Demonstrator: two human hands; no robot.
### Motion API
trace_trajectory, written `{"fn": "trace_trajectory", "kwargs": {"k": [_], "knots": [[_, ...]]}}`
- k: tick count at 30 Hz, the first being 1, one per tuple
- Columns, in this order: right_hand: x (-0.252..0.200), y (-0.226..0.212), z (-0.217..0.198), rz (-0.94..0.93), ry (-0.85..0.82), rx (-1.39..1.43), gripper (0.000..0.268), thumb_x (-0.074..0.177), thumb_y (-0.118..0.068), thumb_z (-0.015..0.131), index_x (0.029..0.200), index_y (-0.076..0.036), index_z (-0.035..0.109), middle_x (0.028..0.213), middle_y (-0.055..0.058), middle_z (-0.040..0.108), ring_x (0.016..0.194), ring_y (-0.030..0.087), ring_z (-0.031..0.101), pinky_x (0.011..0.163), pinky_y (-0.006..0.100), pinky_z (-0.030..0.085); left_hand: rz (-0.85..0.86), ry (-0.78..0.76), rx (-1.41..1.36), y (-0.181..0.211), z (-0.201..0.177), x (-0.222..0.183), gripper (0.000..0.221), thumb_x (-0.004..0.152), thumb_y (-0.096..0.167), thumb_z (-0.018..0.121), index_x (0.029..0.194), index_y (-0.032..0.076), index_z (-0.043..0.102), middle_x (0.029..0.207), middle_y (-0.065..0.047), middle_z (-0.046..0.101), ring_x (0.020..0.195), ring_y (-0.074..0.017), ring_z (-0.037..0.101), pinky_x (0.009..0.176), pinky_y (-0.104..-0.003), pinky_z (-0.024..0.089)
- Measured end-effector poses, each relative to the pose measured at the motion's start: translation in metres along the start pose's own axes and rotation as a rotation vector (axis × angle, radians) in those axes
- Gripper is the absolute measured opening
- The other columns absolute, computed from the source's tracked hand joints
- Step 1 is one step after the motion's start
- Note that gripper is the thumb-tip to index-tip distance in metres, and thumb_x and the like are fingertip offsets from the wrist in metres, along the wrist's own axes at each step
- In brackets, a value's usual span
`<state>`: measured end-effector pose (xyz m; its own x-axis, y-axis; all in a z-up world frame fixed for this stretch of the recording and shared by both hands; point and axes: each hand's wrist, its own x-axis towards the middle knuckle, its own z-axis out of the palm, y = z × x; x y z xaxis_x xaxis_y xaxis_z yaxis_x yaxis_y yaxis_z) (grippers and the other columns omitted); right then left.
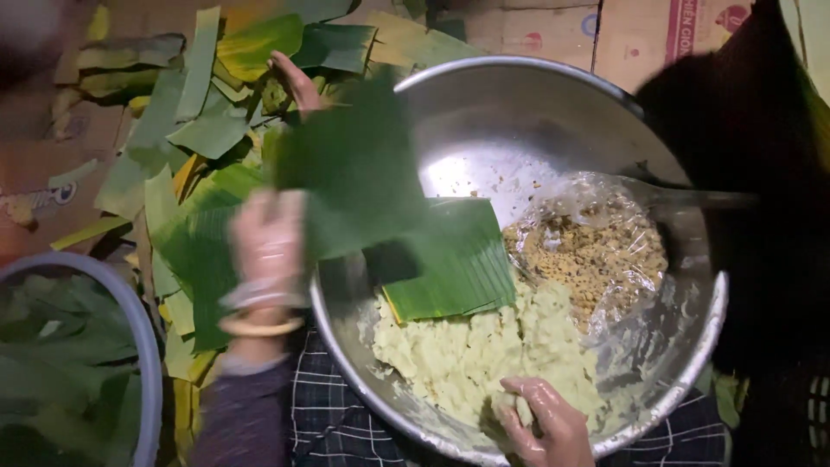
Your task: Kneading a large mass of dough and preparing banana leaves for food wrapping in a metal bowl on the floor.
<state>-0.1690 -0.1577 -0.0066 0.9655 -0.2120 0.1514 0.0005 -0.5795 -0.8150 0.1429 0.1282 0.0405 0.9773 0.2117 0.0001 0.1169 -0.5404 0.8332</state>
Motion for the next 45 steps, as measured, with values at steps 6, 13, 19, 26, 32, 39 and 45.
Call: {"fn": "trace_trajectory", "kwargs": {"k": [6,13,19,26,32,39,45], "knots": [[-0.003,0.012,0.007,-0.096,-0.109,-0.172,0.02,0.097,-0.028,0.059,0.11,-0.017,0.07,0.1,0.001,0.077,0.074,0.014,0.072,0.066,0.026,0.055,-0.199,0.177,0.245,-0.044,-0.113,0.0,0.06,0.102,0.021,0.065,0.152,-0.001,0.038,0.147,-0.03,0.042,0.132,-0.0447,0.046,0.107,-0.054,0.042],[0.044,-0.026,-0.015,0.622,-0.021,0.236,0.029,0.098,-0.028,0.062,0.087,-0.005,0.076,0.072,0.004,0.065,0.063,0.016,0.055,0.065,0.032,0.047,0.155,-0.011,-0.351,0.016,0.008,-0.11,0.026,0.099,0.022,0.061,0.124,0.019,0.066,0.116,-0.001,0.071,0.101,-0.0193,0.069,0.091,-0.038,0.057],[0.12,-0.097,-0.018,0.35,-0.417,0.583,0.028,0.087,-0.033,0.067,0.108,-0.015,0.062,0.163,0.005,0.031,0.133,0.033,0.054,0.106,0.05,0.059,-0.741,-0.85,-1.675,0.044,0.126,-0.194,0.066,0.097,0.056,0.052,0.133,0.0,0.057,0.121,-0.016,0.064,0.105,-0.0284,0.063,0.093,-0.038,0.058],[0.104,-0.013,0.051,-0.114,-0.413,-0.488,0.027,0.099,-0.009,0.063,0.121,-0.007,0.047,0.071,0.007,0.062,0.05,0.022,0.062,0.04,0.036,0.06,-1.042,-0.578,-1.128,0.079,0.089,-0.181,0.055,0.08,0.04,0.065,0.124,0.007,0.067,0.137,-0.018,0.068,0.128,-0.0381,0.063,0.103,-0.05,0.052],[0.12,-0.059,0.007,0.248,-0.513,-0.024,0.043,0.104,-0.009,0.042,0.146,-0.013,0.051,0.084,0.011,0.073,0.061,0.019,0.075,0.047,0.025,0.067,-1.068,-0.406,-1.319,0.066,0.094,-0.174,0.023,0.083,-0.001,0.07,0.106,-0.001,0.066,0.111,-0.02,0.069,0.114,-0.0389,0.067,0.1,-0.046,0.055],[0.112,-0.054,-0.015,0.318,-0.239,0.143,0.019,0.092,-0.008,0.061,0.108,-0.011,0.071,0.121,0.011,0.069,0.109,0.024,0.07,0.091,0.037,0.064,-0.959,-0.761,-1.285,0.084,0.085,-0.18,0.073,0.073,0.023,0.076,0.141,0.006,0.055,0.136,-0.023,0.062,0.12,-0.0334,0.06,0.099,-0.043,0.049],[0.166,0.01,-0.062,0.306,-0.227,-0.118,0.021,0.095,-0.013,0.067,0.114,-0.007,0.074,0.12,0.015,0.076,0.104,0.026,0.078,0.089,0.032,0.067,-1.047,-0.464,-1.066,0.065,0.093,-0.18,0.027,0.098,0.008,0.062,0.124,0.004,0.069,0.092,-0.014,0.066,0.057,-0.0166,0.058,0.04,-0.022,0.048]]}}
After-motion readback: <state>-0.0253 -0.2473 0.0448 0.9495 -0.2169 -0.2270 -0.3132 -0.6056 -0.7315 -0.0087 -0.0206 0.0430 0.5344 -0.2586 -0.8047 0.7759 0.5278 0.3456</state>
